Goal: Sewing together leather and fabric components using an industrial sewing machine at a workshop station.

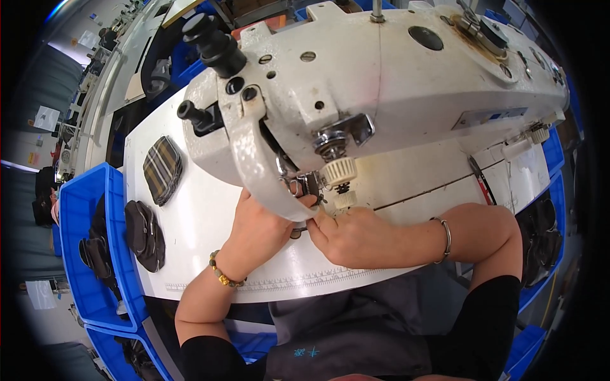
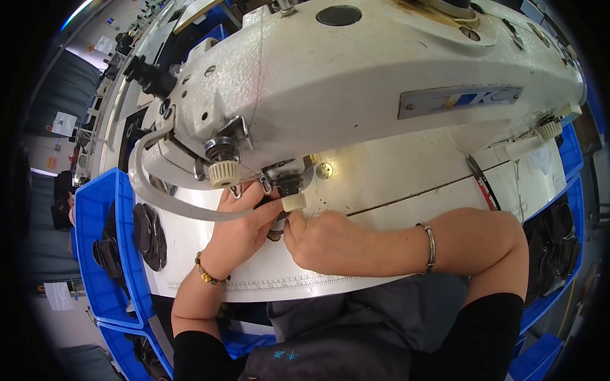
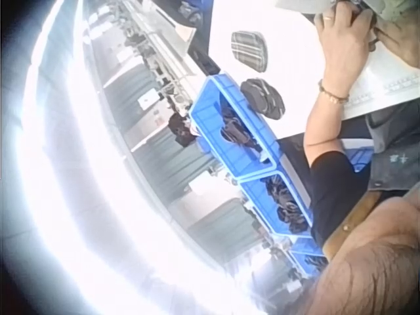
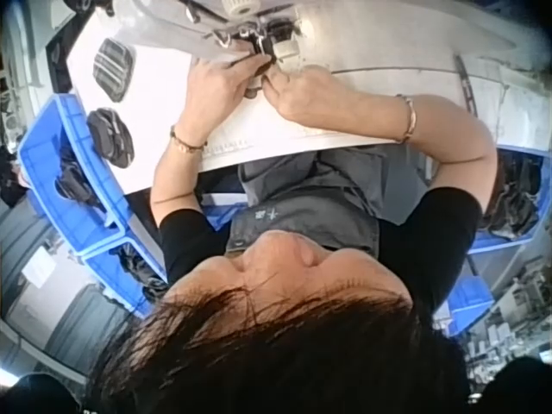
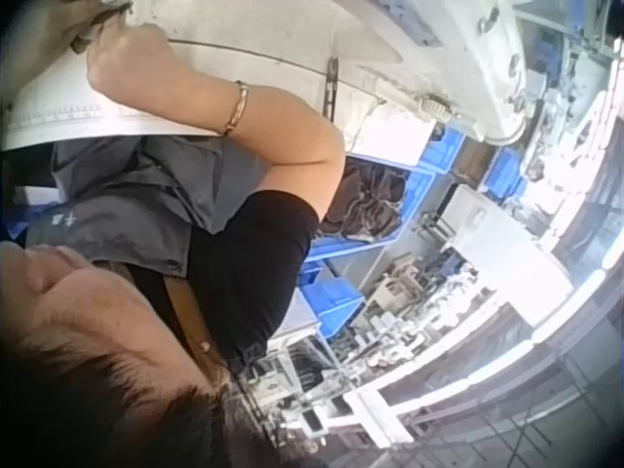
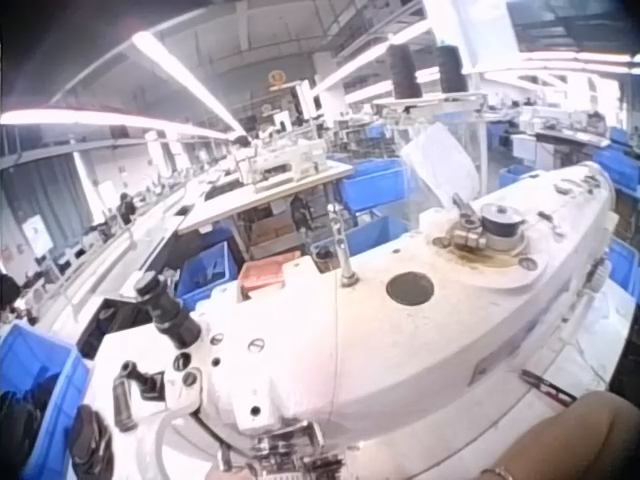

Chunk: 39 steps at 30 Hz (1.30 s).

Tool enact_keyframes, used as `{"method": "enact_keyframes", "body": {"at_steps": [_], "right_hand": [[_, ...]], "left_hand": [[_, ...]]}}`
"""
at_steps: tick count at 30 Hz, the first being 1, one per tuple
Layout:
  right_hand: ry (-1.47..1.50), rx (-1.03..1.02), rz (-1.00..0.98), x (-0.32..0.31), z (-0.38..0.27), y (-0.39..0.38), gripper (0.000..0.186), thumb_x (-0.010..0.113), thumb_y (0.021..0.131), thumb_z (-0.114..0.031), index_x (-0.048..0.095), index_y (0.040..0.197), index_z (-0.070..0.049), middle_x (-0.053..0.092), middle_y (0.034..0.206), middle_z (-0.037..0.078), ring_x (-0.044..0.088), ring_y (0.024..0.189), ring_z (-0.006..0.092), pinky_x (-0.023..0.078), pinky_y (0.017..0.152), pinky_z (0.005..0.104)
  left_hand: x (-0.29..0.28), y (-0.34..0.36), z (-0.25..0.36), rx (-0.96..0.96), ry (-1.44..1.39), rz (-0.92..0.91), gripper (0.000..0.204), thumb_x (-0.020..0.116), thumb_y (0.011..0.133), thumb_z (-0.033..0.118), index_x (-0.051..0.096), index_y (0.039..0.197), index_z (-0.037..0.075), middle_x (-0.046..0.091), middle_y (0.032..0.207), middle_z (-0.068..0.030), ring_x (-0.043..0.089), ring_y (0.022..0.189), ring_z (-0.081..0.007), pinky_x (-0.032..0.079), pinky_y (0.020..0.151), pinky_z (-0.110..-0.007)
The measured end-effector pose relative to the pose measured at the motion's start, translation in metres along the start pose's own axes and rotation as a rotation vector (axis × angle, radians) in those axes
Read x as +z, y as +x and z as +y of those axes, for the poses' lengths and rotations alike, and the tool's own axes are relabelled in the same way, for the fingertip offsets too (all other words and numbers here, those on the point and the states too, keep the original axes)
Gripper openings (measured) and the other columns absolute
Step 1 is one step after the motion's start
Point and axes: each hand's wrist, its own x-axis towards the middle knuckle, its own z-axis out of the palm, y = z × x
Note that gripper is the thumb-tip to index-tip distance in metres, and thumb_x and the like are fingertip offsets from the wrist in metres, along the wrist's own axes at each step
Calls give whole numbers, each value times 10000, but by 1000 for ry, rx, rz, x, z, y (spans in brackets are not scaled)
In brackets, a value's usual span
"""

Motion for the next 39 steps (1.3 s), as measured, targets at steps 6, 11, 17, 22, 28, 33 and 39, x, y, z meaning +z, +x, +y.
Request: {"method": "enact_keyframes", "body": {"at_steps": [6,11,17,22,28,33,39], "right_hand": [[-25,-3,59,4,1,2,240,611,691,-102,640,858,68,586,745,151,549,467,142,404,364,264],[-131,38,83,9,6,6,144,616,642,-114,595,715,9,506,574,66,513,407,142,377,335,288],[-39,85,175,20,15,6,128,614,622,-119,494,619,-76,486,499,12,537,410,149,388,352,309],[6,78,202,18,14,7,118,612,627,-114,509,641,-59,491,503,26,547,420,168,395,357,317],[-16,71,167,16,15,7,115,613,637,-114,516,647,-53,492,504,26,552,428,174,404,366,321],[5,68,207,17,16,7,116,615,630,-110,516,644,-52,501,507,31,555,429,176,410,375,320],[-20,71,171,18,16,5,118,620,634,-112,518,646,-53,506,506,31,556,426,182,409,383,315]], "left_hand": [[0,2,1,-46,-8,-43,271,682,720,88,722,981,152,638,900,-37,614,864,-239,484,731,-366],[6,5,3,-137,34,-8,264,681,724,73,716,976,144,616,842,-41,609,724,-242,484,580,-348],[10,7,1,-206,65,33,209,705,725,42,725,915,126,619,788,-43,601,655,-239,484,549,-339],[8,-1,-35,-253,-147,98,137,706,755,35,713,888,69,646,772,-104,612,688,-277,490,600,-319],[18,-2,-38,-256,96,312,132,691,744,11,711,868,52,650,773,-84,624,724,-279,495,619,-326],[12,3,-10,63,57,140,229,674,712,19,658,930,89,595,710,-47,598,676,-245,433,621,-331],[-19,5,-3,-62,-171,-37,306,602,693,-8,563,984,81,573,674,-34,569,627,-224,375,667,-376]]}}
